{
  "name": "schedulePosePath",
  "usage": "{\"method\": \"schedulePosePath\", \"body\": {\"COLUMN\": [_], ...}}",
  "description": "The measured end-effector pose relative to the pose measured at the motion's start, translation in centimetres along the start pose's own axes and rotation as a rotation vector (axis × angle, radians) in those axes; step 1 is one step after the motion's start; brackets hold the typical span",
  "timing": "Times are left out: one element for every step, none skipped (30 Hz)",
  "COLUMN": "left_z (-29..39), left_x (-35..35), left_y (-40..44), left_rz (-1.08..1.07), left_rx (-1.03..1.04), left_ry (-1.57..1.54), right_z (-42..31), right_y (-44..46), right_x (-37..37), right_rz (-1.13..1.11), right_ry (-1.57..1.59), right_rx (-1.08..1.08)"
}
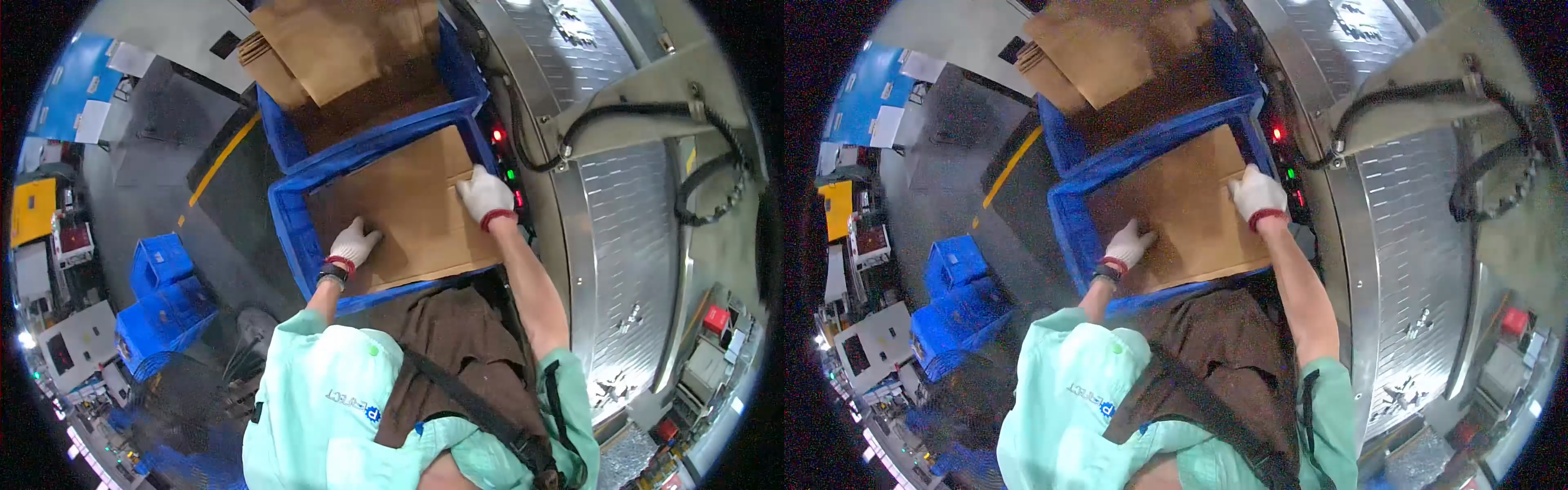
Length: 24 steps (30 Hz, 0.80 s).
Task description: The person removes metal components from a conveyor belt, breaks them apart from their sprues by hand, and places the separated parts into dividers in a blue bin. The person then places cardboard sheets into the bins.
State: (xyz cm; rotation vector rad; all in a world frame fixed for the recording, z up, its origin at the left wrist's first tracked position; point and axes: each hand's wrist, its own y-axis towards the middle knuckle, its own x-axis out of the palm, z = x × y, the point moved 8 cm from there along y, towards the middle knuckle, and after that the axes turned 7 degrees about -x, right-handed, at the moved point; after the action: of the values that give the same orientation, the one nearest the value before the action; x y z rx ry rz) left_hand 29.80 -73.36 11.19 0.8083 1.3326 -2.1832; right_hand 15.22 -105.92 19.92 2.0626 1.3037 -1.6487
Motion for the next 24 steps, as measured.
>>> {"method": "schedulePosePath", "body": {"left_z": [-0.8, -1.3, -1.8, -1.6, -1.8, -2.1, -2.4, -1.9, -0.9, 0.7, 3.6, 5.0, 6.7, 8.0, 8.3, 8.2, 7.6, 6.8, 5.6, 4.7, 4.3, 4.0, 3.7, 3.0], "left_x": [0.8, 1.5, 2.2, 2.6, 2.6, 2.4, 2.8, 2.4, 1.4, -0.2, -3.5, -5.9, -10.0, -13.8, -17.5, -21.5, -25.0, -28.1, -31.3, -34.2, -36.3, -38.3, -39.6, -40.2], "left_y": [0.8, 1.9, 3.0, 3.3, 3.4, 3.6, 4.2, 4.0, 3.4, 2.6, 0.7, -0.2, -1.4, -2.2, -1.7, -0.9, 0.5, 2.3, 4.9, 7.1, 9.2, 11.0, 13.4, 16.2], "left_rz": [0.013, 0.028, 0.008, -0.011, -0.027, -0.04, -0.067, -0.065, -0.063, -0.058, 0.009, 0.068, 0.134, 0.199, 0.327, 0.457, 0.496, 0.534, 0.72, 0.899, 0.895, 0.889, 0.872, 0.854], "left_rx": [-0.011, -0.017, -0.017, -0.02, -0.023, -0.029, -0.052, -0.052, -0.049, -0.044, 0.0, 0.045, 0.078, 0.111, 0.215, 0.317, 0.232, 0.147, 0.157, 0.165, 0.101, 0.039, 0.021, 0.001], "left_ry": [-0.013, -0.028, -0.014, -0.01, -0.001, 0.011, -0.008, -0.024, -0.037, -0.05, -0.145, -0.232, -0.341, -0.45, -0.467, -0.483, -0.597, -0.712, -0.566, -0.413, -0.371, -0.329, -0.257, -0.185], "right_z": [-1.0, -1.9, -3.4, -4.6, -6.5, -7.5, -7.2, -6.4, -5.6, -4.7, -2.7, -1.8, -0.7, 0.2, 0.6, 0.8, 0.9, 1.4, 2.0, 2.0, 1.8, 1.5, 1.8, 1.8], "right_y": [-0.4, -1.0, -2.3, -3.4, -4.9, -5.9, -6.3, -6.3, -6.2, -6.1, -5.9, -5.9, -5.6, -5.1, -4.8, -4.4, -3.9, -3.6, -3.5, -3.1, -3.0, -2.6, -2.6, -2.3], "right_x": [0.3, 0.4, 0.2, 0.8, -0.2, -0.3, 1.5, 3.9, 6.2, 8.1, 11.0, 11.4, 12.1, 13.1, 13.8, 14.4, 14.8, 15.2, 15.6, 15.8, 15.5, 15.5, 15.9, 16.1], "right_rz": [0.057, 0.119, 0.187, 0.232, 0.208, 0.161, 0.002, -0.124, -0.267, -0.418, -0.558, -0.635, -0.596, -0.559, -0.565, -0.572, -0.572, -0.563, -0.551, -0.539, -0.596, -0.587, -0.579, -0.573], "right_ry": [-0.054, -0.111, -0.196, -0.323, -0.203, -0.143, -0.128, -0.12, -0.094, -0.058, -0.094, -0.049, 0.02, 0.091, 0.081, 0.07, 0.058, 0.07, 0.084, 0.1, 0.083, 0.091, 0.098, 0.104], "right_rx": [-0.047, -0.095, -0.247, -0.349, -0.419, -0.449, -0.386, -0.36, -0.305, -0.27, -0.202, -0.186, -0.157, -0.127, -0.143, -0.161, -0.182, -0.167, -0.152, -0.136, -0.095, -0.092, -0.088, -0.084]}}
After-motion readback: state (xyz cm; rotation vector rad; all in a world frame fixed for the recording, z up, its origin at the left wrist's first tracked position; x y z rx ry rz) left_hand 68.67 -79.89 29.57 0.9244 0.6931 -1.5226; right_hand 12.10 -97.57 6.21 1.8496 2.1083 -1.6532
